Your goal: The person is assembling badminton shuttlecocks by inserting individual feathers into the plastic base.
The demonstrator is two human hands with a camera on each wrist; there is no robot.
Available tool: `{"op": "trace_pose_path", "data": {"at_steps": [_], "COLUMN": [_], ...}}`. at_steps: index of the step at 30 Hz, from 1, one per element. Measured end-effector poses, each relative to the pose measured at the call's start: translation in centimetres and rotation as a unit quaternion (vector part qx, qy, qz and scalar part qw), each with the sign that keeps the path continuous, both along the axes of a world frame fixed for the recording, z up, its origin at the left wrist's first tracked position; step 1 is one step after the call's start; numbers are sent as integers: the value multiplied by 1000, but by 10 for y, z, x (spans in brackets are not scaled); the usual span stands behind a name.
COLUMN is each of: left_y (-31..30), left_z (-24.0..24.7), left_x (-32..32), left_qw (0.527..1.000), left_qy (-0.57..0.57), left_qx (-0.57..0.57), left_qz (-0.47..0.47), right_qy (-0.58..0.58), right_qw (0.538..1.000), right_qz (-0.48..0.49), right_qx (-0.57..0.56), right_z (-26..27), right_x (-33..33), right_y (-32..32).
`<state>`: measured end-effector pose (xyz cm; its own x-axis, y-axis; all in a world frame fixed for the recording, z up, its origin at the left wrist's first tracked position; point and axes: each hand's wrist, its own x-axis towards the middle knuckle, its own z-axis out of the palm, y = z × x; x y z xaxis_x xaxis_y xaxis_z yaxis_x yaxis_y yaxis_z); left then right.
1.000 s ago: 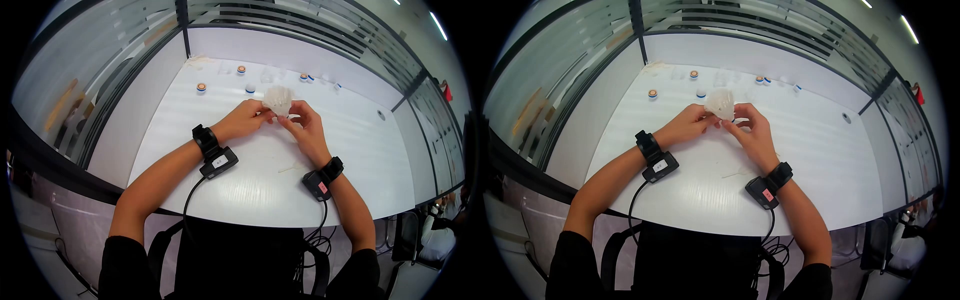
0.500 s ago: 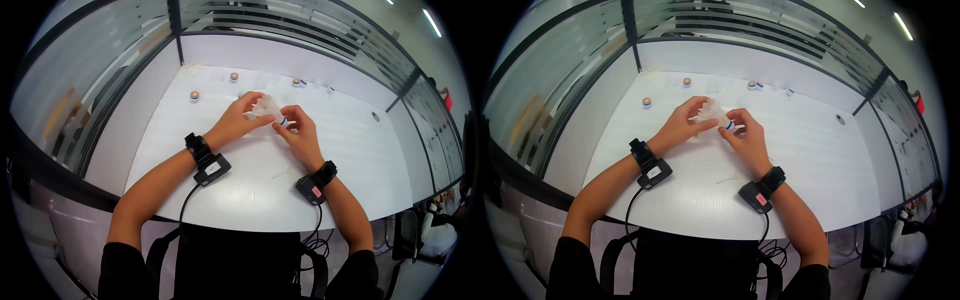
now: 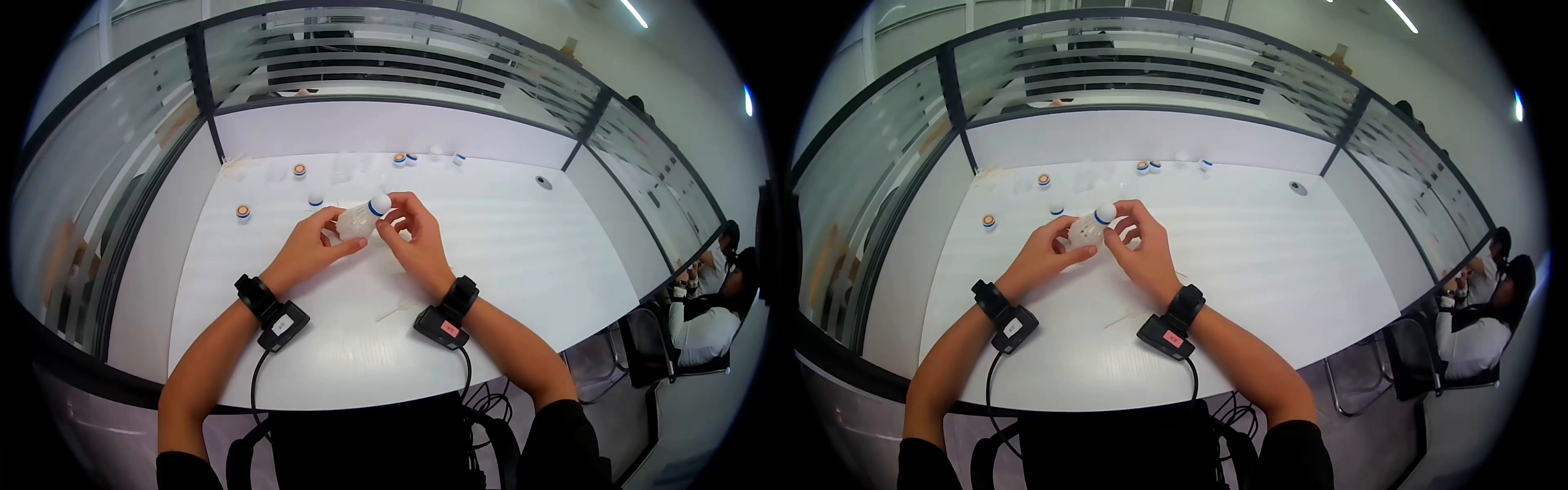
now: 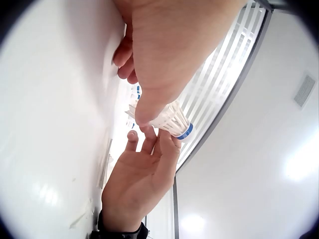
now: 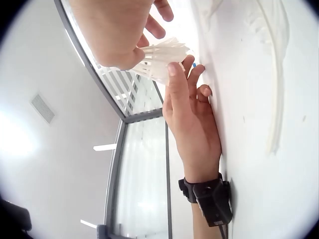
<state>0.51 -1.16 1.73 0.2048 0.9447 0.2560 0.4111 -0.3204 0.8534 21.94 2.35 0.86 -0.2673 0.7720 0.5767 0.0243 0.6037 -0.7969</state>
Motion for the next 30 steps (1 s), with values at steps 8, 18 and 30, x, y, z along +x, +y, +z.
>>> {"op": "trace_pose_path", "data": {"at_steps": [8,18,30], "left_y": [-7,-3,-3], "left_z": [7,-1,-12], "left_x": [0,-3,-4], "left_qw": [998,991,991], "left_qy": [20,100,90], "left_qx": [-47,31,96], "left_qz": [-26,-80,-38], "right_qy": [-39,-47,-98], "right_qw": [998,994,994], "right_qz": [15,3,-1], "right_qx": [-47,-96,-57], "right_z": [6,-1,1], "right_x": [0,-2,1], "right_y": [-10,-7,-6]}}
